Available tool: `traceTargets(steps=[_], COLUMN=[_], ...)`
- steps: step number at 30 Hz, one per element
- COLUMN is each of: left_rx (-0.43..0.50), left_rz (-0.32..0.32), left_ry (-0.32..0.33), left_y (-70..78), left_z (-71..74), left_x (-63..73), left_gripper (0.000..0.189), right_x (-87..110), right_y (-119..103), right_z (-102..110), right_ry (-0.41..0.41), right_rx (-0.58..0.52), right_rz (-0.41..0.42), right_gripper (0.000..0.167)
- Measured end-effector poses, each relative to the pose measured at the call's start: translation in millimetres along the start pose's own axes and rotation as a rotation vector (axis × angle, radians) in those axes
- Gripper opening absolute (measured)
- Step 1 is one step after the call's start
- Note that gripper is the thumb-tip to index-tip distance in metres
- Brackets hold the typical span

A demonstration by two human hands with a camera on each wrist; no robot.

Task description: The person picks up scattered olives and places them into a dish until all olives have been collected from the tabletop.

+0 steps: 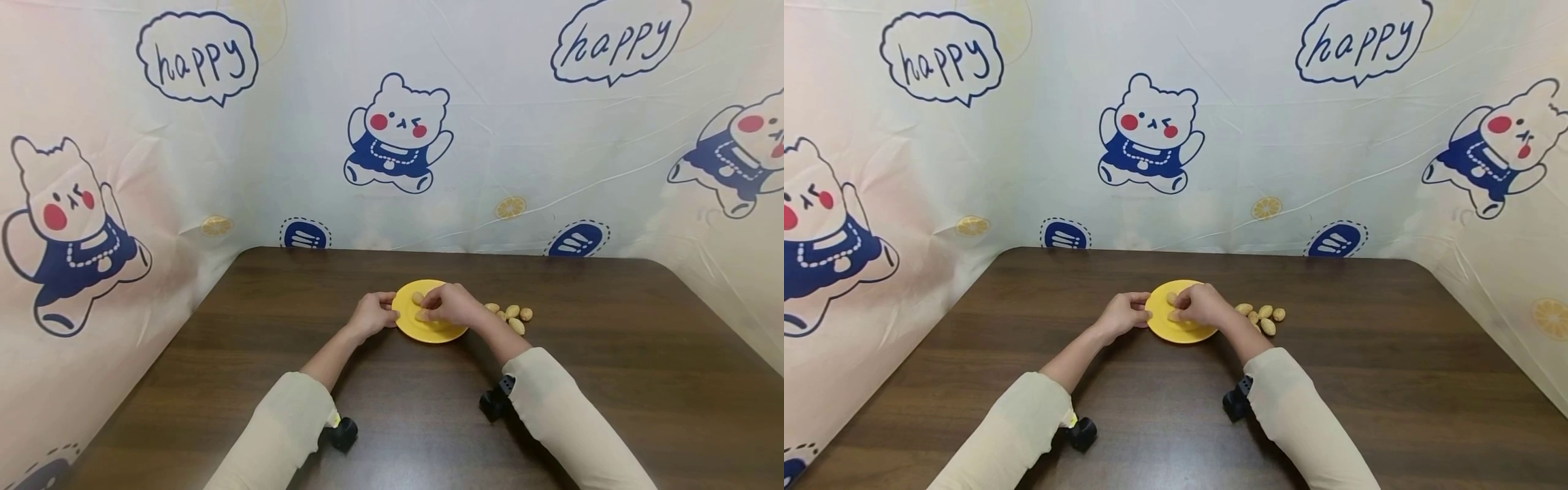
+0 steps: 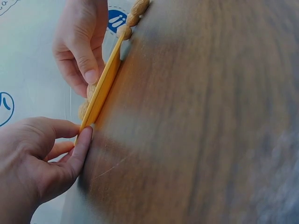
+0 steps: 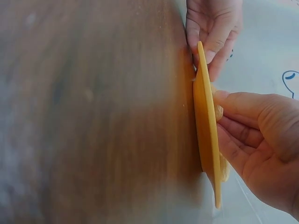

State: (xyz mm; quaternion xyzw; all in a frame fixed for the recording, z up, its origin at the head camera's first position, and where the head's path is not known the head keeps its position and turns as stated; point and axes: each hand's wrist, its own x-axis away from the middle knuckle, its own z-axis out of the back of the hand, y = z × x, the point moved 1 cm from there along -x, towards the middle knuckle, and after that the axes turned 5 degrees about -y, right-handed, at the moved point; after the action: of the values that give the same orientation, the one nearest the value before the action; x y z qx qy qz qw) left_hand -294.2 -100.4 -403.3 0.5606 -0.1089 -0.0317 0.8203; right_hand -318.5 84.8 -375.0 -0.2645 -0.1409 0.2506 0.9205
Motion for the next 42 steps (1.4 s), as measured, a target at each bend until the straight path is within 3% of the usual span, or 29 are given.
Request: traceTargets(steps=[8,21,42], left_rx=[-0.006,-0.007,-0.006], left_rz=[-0.008,0.004,0.007], left_ry=[-0.005,0.0,-0.007], left_y=[-0.3,0.5,-0.1], left_z=[-0.3,0.2,0.4], left_x=[-1.0,-0.5,-2.0], left_gripper=[0.05,0.049,0.05], right_x=[8.0,24.9,64.4], right_y=[3,16,42], right_z=[7,18,39], right_ry=[0.039,0.122,0.125], right_rx=[0.005,0.036,0.054], right_rz=[-0.004,0.084,0.017], right_gripper=[0.024,0.024,0.023])
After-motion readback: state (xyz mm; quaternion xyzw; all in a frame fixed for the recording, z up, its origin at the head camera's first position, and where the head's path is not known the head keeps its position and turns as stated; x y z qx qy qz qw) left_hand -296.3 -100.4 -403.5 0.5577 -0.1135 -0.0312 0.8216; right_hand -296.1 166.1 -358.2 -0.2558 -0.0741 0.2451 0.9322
